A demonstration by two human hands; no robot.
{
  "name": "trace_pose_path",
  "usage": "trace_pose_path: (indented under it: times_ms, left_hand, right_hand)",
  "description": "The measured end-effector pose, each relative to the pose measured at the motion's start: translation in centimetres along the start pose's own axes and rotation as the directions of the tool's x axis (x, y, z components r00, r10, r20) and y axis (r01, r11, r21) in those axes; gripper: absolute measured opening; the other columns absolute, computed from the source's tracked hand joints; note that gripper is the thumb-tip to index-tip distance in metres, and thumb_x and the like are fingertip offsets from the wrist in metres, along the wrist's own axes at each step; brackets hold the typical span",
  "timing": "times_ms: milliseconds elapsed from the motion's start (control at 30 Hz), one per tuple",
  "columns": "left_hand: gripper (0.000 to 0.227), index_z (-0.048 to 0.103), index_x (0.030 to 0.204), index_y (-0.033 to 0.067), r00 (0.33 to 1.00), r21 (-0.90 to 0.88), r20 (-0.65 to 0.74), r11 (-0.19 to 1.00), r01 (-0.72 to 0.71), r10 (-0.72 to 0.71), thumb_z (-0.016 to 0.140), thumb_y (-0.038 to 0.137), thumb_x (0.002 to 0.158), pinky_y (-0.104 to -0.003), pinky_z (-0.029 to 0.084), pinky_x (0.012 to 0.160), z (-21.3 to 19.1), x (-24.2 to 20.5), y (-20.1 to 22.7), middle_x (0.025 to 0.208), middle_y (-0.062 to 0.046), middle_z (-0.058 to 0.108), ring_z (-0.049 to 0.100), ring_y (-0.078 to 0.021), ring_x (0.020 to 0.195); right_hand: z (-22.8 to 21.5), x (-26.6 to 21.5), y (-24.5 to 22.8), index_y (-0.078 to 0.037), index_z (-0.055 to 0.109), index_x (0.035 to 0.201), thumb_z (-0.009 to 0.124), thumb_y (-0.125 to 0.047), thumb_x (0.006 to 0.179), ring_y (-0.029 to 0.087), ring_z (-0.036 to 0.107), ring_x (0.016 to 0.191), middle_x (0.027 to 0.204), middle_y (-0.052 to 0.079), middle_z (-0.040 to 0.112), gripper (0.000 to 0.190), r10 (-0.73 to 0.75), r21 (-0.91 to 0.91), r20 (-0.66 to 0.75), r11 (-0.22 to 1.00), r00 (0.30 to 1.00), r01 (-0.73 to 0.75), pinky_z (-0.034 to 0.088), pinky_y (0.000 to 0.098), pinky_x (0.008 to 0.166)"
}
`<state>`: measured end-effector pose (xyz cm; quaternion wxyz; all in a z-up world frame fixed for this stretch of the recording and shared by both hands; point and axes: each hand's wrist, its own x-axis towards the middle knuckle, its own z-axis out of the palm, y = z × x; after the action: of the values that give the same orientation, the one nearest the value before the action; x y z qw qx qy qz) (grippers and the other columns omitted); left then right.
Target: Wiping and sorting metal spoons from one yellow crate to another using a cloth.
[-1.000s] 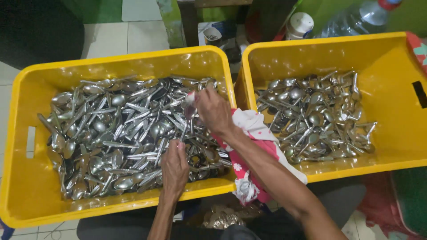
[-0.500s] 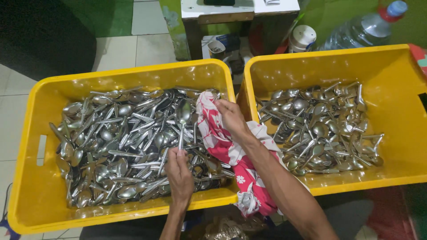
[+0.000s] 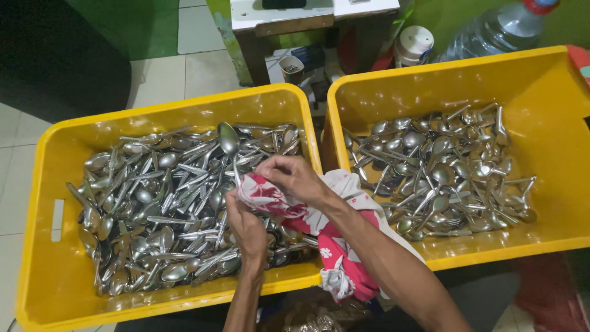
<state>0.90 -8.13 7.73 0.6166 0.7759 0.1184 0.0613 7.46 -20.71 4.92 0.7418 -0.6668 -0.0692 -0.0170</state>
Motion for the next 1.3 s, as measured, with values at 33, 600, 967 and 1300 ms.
trace_pose_path:
  times_ms: [33, 600, 967, 1300]
  left_hand:
    - [0.032, 0.05, 0.111, 0.0077, 0.999, -0.046, 0.044, 0.999, 0.03, -0.028, 0.023, 0.024, 0.108, -0.044, 0.046, 0.093, 0.0, -0.3, 1.6, 0.092, -0.01, 0.049, 0.053, -0.0257, 0.094]
    - [0.054, 0.045, 0.14, -0.0039, 0.823, -0.59, 0.287, 0.586, 0.555, -0.489, 0.036, 0.038, 0.106, -0.058, 0.038, 0.111, 0.0, -0.3, -4.6, 0.141, -0.027, 0.045, 0.042, -0.0393, 0.135]
    - [0.018, 0.064, 0.108, -0.006, 0.783, -0.669, 0.341, 0.45, 0.591, -0.521, 0.06, 0.009, 0.1, -0.041, 0.061, 0.079, -1.4, 4.1, -13.0, 0.103, -0.019, 0.071, 0.072, -0.0263, 0.087]
    - [0.029, 0.06, 0.12, -0.014, 0.753, -0.597, 0.339, 0.49, 0.636, -0.564, 0.047, 0.008, 0.106, -0.033, 0.059, 0.074, -3.7, 4.4, -6.1, 0.098, -0.021, 0.064, 0.063, -0.0239, 0.079]
  right_hand:
    - [0.0, 0.4, 1.4, -0.006, 0.075, 0.085, 0.074, -0.01, 0.091, 0.018, 0.064, 0.087, 0.089, 0.01, 0.073, 0.008, -0.089, -0.045, 0.067, 0.995, 0.994, 0.092, 0.05, 0.033, 0.083]
    - [-2.0, 2.3, -3.7, -0.001, 0.068, 0.104, 0.065, -0.007, 0.097, 0.023, 0.073, 0.068, 0.09, 0.015, 0.073, 0.01, -0.159, -0.225, -0.282, 0.97, 0.946, 0.096, 0.062, 0.0321, 0.062]
    - [3.3, -7.5, -0.7, 0.006, 0.067, 0.115, 0.059, -0.002, 0.085, 0.041, 0.063, 0.119, 0.114, 0.026, 0.07, 0.032, -0.476, -0.805, 0.465, 0.125, 0.747, 0.581, 0.043, 0.0559, 0.109]
    - [2.5, -13.5, -7.0, 0.001, 0.067, 0.119, 0.072, -0.002, 0.081, 0.03, 0.067, 0.118, 0.117, 0.018, 0.074, 0.038, -0.402, -0.807, 0.398, 0.274, 0.825, 0.523, 0.033, 0.0551, 0.117]
